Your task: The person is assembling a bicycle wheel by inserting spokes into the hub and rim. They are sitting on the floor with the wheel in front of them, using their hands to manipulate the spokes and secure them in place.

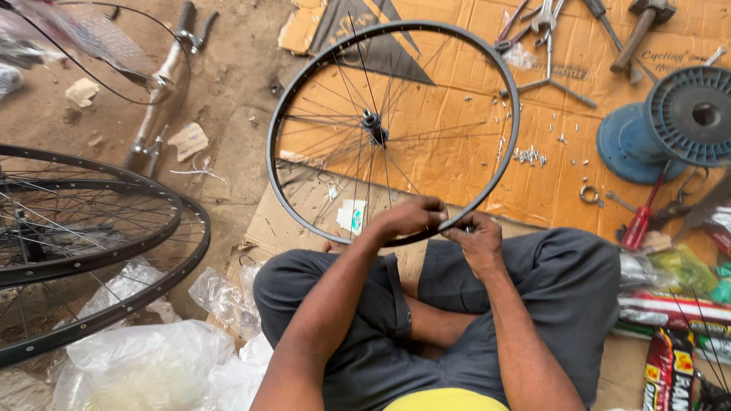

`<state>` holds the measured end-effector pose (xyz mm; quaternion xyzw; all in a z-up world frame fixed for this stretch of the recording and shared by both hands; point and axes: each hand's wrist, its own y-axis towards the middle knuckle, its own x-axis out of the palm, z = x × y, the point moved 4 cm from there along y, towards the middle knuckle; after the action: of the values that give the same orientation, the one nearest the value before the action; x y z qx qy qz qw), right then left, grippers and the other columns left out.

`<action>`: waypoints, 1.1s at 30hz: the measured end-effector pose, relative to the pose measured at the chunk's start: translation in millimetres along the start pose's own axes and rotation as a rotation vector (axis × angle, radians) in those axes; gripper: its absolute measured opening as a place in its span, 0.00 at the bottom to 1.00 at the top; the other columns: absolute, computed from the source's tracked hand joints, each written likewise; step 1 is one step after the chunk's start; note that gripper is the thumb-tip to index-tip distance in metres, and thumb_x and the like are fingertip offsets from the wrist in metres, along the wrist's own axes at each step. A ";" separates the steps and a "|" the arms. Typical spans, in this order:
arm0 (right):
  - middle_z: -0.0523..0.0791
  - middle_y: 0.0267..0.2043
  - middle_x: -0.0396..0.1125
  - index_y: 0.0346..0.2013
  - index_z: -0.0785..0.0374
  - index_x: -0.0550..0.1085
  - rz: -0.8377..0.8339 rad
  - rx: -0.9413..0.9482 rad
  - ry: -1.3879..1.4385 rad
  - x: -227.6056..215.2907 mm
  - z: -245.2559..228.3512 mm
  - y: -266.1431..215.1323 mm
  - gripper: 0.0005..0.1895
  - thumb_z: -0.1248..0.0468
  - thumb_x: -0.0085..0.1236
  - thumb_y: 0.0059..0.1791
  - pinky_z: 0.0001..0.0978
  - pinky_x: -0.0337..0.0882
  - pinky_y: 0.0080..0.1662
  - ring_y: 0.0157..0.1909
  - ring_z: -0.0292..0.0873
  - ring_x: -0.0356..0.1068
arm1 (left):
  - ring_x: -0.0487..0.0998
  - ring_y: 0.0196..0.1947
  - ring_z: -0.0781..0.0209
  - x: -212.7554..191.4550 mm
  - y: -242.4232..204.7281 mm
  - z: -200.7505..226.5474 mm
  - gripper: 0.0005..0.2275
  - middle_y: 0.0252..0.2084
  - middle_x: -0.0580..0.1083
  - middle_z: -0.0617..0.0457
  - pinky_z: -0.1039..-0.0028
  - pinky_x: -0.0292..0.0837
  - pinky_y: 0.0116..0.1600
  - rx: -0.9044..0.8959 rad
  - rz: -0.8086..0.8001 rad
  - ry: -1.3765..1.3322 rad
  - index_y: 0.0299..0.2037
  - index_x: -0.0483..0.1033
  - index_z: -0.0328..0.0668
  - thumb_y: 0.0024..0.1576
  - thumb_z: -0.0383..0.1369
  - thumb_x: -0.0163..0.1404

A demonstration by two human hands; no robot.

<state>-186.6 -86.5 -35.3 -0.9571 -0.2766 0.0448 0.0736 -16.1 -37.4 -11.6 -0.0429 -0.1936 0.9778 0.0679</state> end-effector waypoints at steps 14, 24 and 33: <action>0.44 0.36 0.73 0.33 0.70 0.76 -0.011 0.019 0.106 4.9 -9.2 -0.2 0.07 0.79 0.64 0.43 0.28 0.79 0.43 0.39 0.37 0.75 | 0.77 0.35 0.43 -6.5 11.2 -5.5 0.20 0.35 0.78 0.36 0.56 0.71 0.44 -0.046 0.185 0.382 0.39 0.80 0.31 0.66 0.45 0.46; 0.44 0.34 0.73 0.34 0.69 0.77 -0.011 0.047 0.135 3.8 -4.8 0.8 0.07 0.79 0.65 0.44 0.26 0.78 0.42 0.37 0.35 0.74 | 0.74 0.28 0.50 -7.3 23.0 -22.4 0.25 0.25 0.72 0.43 0.62 0.68 0.39 -0.149 0.242 0.330 0.33 0.77 0.28 0.69 0.48 0.46; 0.43 0.33 0.73 0.36 0.68 0.77 -0.051 0.082 0.133 6.3 -8.7 -4.5 0.07 0.75 0.67 0.45 0.23 0.73 0.36 0.34 0.33 0.71 | 0.79 0.30 0.62 -28.3 5.8 -14.5 0.07 0.34 0.75 0.49 0.68 0.80 0.35 -0.029 0.196 -0.272 0.42 0.73 0.33 0.63 0.32 0.50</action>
<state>-182.6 -80.3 -26.3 -0.9468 -0.2933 -0.0095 0.1323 12.8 -41.6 -25.5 0.0700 -0.2100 0.9736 -0.0549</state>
